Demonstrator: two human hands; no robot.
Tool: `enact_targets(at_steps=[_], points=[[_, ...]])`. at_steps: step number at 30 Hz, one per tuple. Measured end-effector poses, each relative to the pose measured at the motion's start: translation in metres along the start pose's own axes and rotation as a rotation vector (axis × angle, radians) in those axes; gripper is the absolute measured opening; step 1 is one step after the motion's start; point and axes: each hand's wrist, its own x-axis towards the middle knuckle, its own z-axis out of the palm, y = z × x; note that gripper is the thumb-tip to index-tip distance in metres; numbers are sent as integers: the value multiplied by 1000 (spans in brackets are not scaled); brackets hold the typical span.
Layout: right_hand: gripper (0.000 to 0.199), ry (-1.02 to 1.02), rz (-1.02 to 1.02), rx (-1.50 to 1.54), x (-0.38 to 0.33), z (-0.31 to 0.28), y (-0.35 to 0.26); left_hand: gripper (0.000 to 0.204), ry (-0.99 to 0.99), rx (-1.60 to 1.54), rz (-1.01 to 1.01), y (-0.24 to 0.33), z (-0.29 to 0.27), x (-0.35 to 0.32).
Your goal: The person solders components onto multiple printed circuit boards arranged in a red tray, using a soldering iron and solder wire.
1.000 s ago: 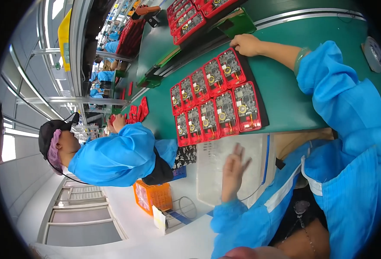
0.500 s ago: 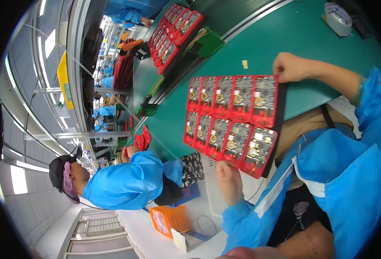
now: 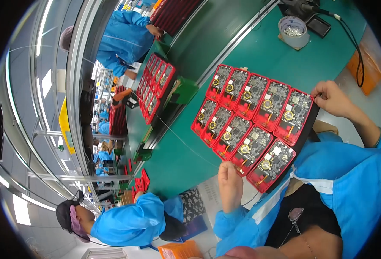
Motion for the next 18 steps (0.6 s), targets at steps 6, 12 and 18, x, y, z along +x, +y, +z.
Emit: enact_targets(at_steps=[6, 12, 18], points=[[14, 51, -3, 47, -13, 5, 11, 7, -134, -90, 140, -2, -14, 29], [14, 42, -31, -104, -20, 3, -3, 9, -201, -26, 30, -7, -34, 52], [18, 215, -546, -448, 31, 4, -34, 13, -83, 143, 11, 18, -49, 54]])
